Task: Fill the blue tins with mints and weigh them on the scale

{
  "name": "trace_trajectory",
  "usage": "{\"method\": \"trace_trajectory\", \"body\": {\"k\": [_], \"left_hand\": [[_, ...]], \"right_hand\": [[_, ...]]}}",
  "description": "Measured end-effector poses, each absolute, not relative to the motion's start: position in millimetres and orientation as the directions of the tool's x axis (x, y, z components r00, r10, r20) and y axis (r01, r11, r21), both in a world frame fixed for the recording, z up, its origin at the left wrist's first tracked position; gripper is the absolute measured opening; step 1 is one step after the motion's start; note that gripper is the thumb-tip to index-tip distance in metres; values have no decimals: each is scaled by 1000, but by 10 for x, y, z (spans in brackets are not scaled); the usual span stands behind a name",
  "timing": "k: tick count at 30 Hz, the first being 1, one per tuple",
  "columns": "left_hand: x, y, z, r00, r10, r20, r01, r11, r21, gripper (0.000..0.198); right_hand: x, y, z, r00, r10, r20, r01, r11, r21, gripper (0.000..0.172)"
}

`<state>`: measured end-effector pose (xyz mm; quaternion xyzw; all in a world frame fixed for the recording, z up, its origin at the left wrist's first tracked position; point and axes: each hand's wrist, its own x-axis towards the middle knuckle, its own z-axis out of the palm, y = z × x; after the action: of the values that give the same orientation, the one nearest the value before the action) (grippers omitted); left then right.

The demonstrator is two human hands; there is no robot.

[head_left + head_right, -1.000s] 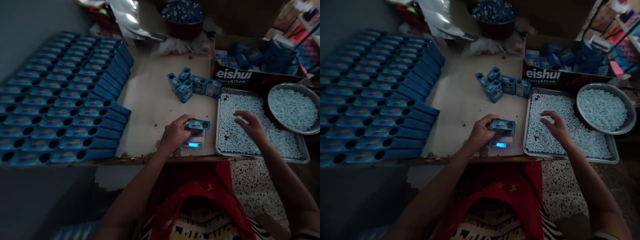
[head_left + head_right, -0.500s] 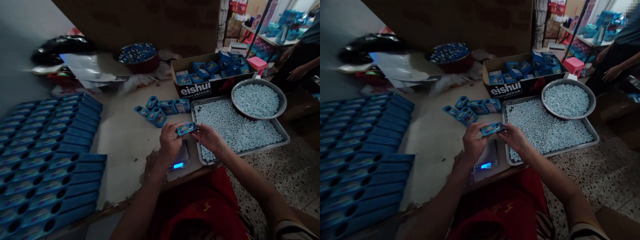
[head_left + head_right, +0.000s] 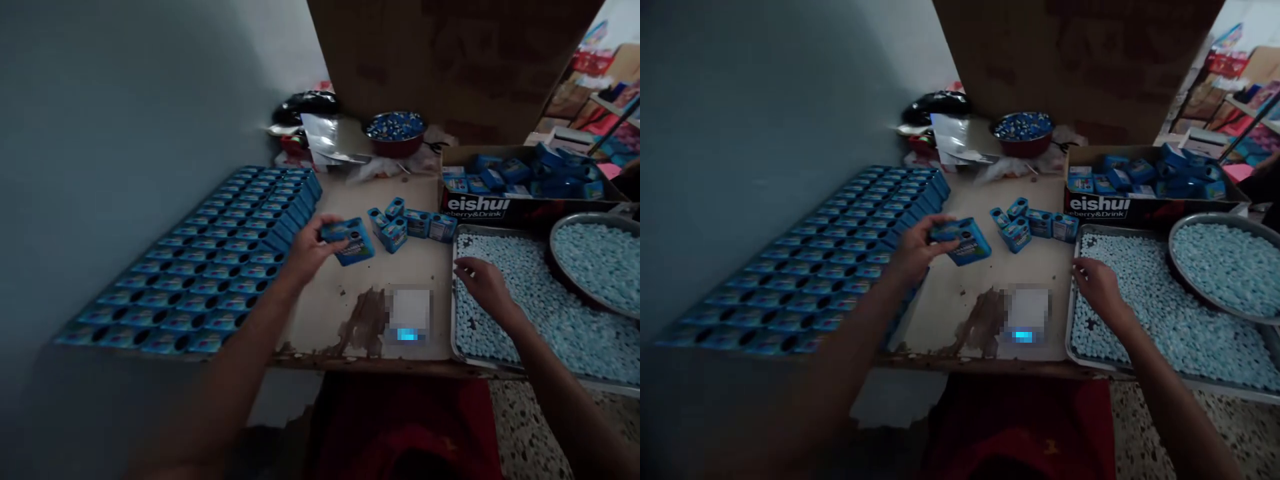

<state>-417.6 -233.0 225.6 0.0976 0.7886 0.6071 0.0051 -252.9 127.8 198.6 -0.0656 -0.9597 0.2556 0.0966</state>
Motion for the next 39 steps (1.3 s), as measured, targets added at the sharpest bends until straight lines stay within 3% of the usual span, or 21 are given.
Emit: {"method": "trace_trajectory", "body": {"k": [3,6,9,12,19,23,27,29,34,36,39], "left_hand": [[-4639,-2888,2433,-966,206,159,230,396,889,68],[-4975,-3228,2494,-956,281,90,204,408,890,69],[-5164,-3450,2453,-925,379,11,191,442,877,60],[-5233,-3629,2363,-921,387,-50,163,496,853,50],[-5132,-3923,2135,-868,482,-122,295,696,655,46],[-5060,-3853,1926,-866,488,-111,366,769,523,59],[-4839,-3702,1827,-889,454,-64,407,846,346,86],[-4700,-3652,1873,-868,497,-11,479,842,247,92],[-4265,-3565,2076,-698,716,-17,716,698,-22,78],[-4043,-3504,2090,-649,760,43,757,650,-60,71],[-3702,-3350,2050,-599,788,143,790,611,-58,60]], "right_hand": [[-3125,891,2124,-992,-24,124,-75,903,-423,42],[-3717,551,2249,-989,-113,97,-133,965,-224,46],[-4092,387,2271,-992,-118,-34,-118,993,-2,39],[-4209,392,2216,-992,-73,-99,-84,991,106,35],[-3692,490,2259,-1000,22,0,22,998,-56,32],[-3044,395,2384,-996,87,-30,90,991,-96,28],[-2472,250,2358,-988,106,-113,119,986,-113,27],[-2309,249,2304,-987,115,-110,132,978,-164,25],[-2100,543,2298,-989,147,22,131,933,-336,29],[-2026,645,2339,-995,97,34,82,949,-305,19],[-1897,614,2302,-986,-110,-129,-96,989,-112,13]]}}
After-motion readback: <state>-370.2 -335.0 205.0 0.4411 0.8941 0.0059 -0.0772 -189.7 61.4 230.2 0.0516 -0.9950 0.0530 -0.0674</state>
